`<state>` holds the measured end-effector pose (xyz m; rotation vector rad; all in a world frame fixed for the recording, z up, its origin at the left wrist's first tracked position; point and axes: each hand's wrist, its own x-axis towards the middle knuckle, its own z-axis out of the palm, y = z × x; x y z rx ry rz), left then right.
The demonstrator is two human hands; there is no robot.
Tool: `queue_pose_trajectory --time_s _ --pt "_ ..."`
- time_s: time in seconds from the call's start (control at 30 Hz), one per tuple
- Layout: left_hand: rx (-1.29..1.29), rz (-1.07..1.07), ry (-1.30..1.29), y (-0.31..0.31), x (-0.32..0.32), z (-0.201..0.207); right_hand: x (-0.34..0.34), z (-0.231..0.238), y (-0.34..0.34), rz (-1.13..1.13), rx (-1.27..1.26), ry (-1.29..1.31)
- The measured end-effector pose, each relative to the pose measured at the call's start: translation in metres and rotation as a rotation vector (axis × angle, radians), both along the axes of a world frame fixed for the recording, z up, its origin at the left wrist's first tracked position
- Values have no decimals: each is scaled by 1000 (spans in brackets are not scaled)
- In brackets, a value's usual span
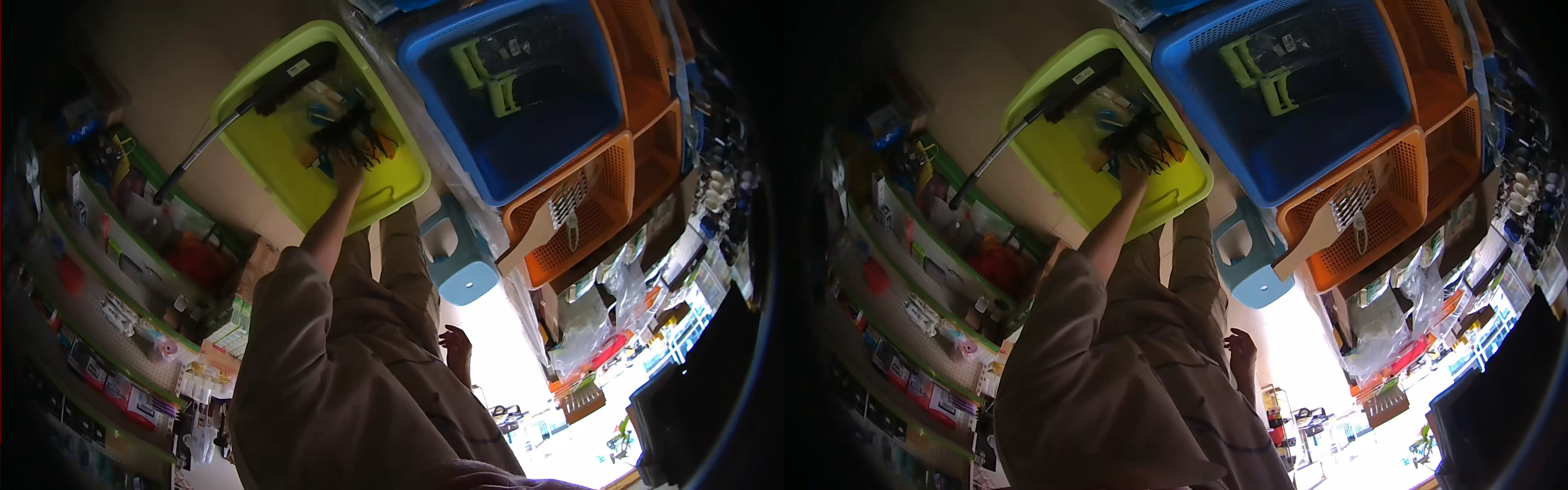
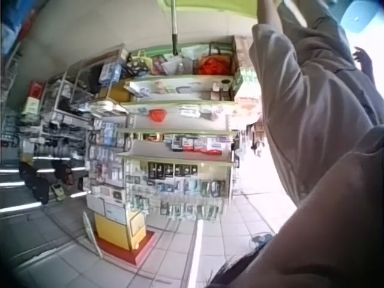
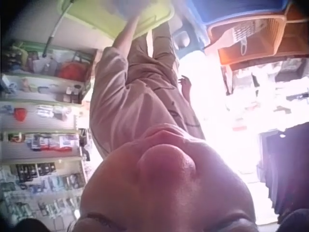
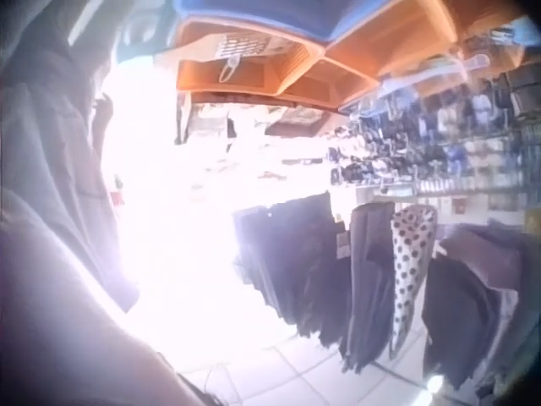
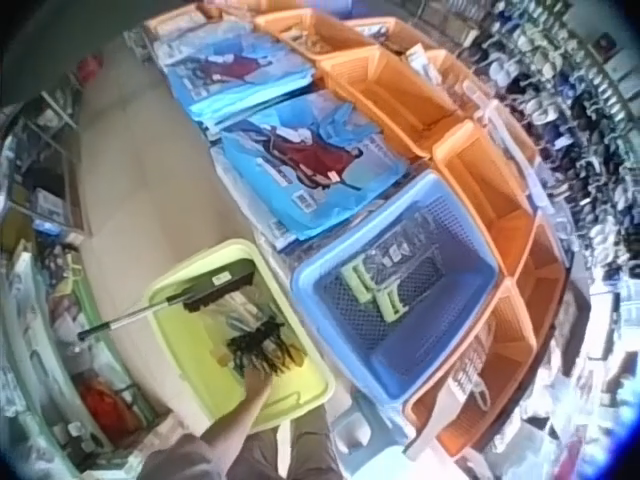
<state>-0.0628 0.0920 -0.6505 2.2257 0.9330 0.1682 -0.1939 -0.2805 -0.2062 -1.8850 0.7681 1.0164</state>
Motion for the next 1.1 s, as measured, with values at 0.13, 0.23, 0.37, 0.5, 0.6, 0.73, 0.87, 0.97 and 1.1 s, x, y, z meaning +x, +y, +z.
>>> queue_pose_trajectory --time_s 0.13,0.23,0.37,0.5,0.6,0.73,0.87,0.97,1.1 --pt "-592 380 160 21 -16 93 -1 -4 -7 36 -23 14" --pt "-609 456 -212 23 50 296 -20 -7 -26 39 -71 -96" --pt "-1187 221 -784 31 84 509 -29 -26 -45 39 -110 -140" --pt "-1495 -221 -1176 32 68 679 -16 -39 -52 193 -182 -229" --pt "-1903 -465 -1099 28 37 762 0 -40 -50 297 -289 -275" --pt "-2266 -632 -888 1 -12 855 35 3 -15 150 -372 -280" --pt "-2629 -471 -729 -7 -56 893 43 -37 -48 150 -198 -313" --pt "-2623 -233 -701 -11 -87 911 50 -49 -56 182 -199 -281" --pt "-2656 -98 -628 -18 -105 925 32 -52 -81 205 -329 -328"
